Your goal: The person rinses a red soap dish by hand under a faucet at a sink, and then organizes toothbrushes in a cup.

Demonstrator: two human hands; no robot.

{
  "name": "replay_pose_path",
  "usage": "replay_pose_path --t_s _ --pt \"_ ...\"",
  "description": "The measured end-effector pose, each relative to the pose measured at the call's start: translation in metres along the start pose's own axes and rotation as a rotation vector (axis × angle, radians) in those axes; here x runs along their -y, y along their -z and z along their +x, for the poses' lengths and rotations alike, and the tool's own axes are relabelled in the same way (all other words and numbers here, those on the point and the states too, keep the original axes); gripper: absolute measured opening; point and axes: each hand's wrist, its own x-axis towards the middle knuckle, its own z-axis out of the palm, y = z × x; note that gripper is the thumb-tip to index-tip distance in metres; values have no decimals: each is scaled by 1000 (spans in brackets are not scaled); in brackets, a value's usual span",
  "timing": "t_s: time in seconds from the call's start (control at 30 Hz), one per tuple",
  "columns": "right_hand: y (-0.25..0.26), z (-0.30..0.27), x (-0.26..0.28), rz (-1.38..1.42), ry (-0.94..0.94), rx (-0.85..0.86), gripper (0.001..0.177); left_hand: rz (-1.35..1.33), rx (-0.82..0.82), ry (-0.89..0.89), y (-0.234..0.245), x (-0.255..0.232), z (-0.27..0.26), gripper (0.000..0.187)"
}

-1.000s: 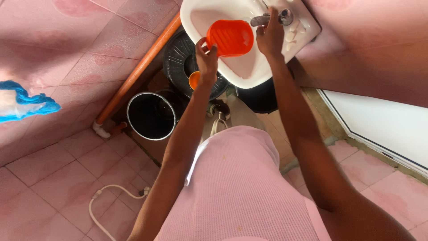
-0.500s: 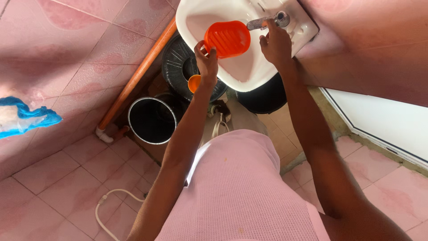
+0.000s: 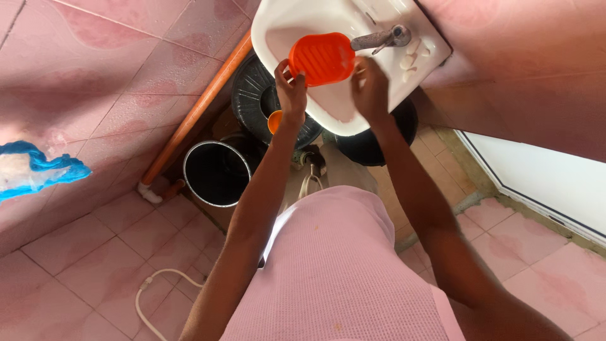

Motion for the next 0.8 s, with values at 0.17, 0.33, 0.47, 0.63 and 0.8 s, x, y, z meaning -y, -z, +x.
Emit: replay_pose_path --t_s 0.17,0.33,0.47,0.63,0.8 --pt "-49 -2 -15 -543 290 214 59 -11 31 35 2 -15 -8 57" --pt "-74 2 -23 -884 340 293 53 84 10 -33 12 -20 -13 56" --pt "-71 -1 -10 -861 322 505 20 145 -13 -69 23 -11 -9 52" --pt "-62 -6 15 -500 268 529 24 87 -41 -147 34 -2 -6 47" --pt "-49 -4 41 -90 249 521 30 200 -53 -31 38 -5 -8 43"
